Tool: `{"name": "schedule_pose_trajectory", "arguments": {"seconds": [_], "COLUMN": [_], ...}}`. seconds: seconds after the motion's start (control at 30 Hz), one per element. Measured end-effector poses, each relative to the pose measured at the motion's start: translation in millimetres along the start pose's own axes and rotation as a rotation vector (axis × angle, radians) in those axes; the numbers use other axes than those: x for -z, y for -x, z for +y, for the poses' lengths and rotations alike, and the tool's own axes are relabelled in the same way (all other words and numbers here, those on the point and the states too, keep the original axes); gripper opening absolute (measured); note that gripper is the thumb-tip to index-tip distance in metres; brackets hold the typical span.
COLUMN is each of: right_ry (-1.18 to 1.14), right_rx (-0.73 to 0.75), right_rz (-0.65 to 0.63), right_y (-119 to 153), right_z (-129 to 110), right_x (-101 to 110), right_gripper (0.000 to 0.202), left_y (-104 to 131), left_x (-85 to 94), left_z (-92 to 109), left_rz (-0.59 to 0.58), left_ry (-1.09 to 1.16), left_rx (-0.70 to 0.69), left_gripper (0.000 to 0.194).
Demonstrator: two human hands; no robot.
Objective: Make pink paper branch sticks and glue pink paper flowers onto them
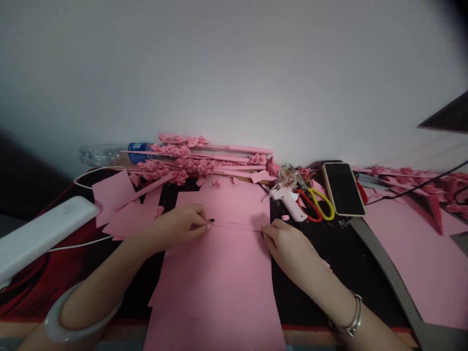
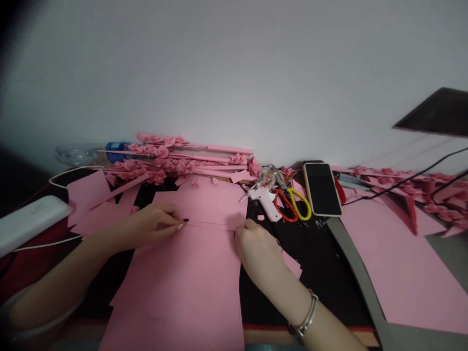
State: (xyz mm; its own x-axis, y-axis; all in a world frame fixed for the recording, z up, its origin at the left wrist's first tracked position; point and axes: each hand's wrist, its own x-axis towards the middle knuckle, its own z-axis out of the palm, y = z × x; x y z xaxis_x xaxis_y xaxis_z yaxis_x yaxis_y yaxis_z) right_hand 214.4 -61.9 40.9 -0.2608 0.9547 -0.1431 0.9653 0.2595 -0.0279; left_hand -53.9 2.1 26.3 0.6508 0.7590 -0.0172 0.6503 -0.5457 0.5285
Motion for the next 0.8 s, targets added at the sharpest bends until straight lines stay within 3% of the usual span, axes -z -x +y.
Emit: {"name": "schedule_pose_trajectory", "arguments": {"seconds": [0.1, 0.17, 0.37, 0.53, 0.8], "right_ry": [-0.114, -0.214, -0.552, -0.569, -0.600], "right_rx": [-0.025, -0.042, -0.008, 0.018, 0.067], "right_rz": [0.079, 0.129, 0.176, 0.173, 0.264], "right_y": [-7, -12, -20, -21, -24], "right_z": [2, 4, 12, 13, 15], "right_x": [-7, -11, -20, -18, -21], "right_gripper": [0.021, 0.016, 0.016, 0.016, 0.021], "left_y": [-3, -5, -7, -8, -10], "left_x": [0.9, -0.1, -4.7, -9.3, -11.8], "left_z": [-3, -4, -7, -11, -13], "left_rz": [-0.064, -0.031, 0.003, 0.005, 0.085], "left_ry": [0.023, 0.013, 0.107, 0.160, 0.104], "left_rx": [-0.057, -0.056, 0.057, 0.088, -0.033], "left_gripper": [0.028, 0.025, 0.013, 0.009, 0.012]}}
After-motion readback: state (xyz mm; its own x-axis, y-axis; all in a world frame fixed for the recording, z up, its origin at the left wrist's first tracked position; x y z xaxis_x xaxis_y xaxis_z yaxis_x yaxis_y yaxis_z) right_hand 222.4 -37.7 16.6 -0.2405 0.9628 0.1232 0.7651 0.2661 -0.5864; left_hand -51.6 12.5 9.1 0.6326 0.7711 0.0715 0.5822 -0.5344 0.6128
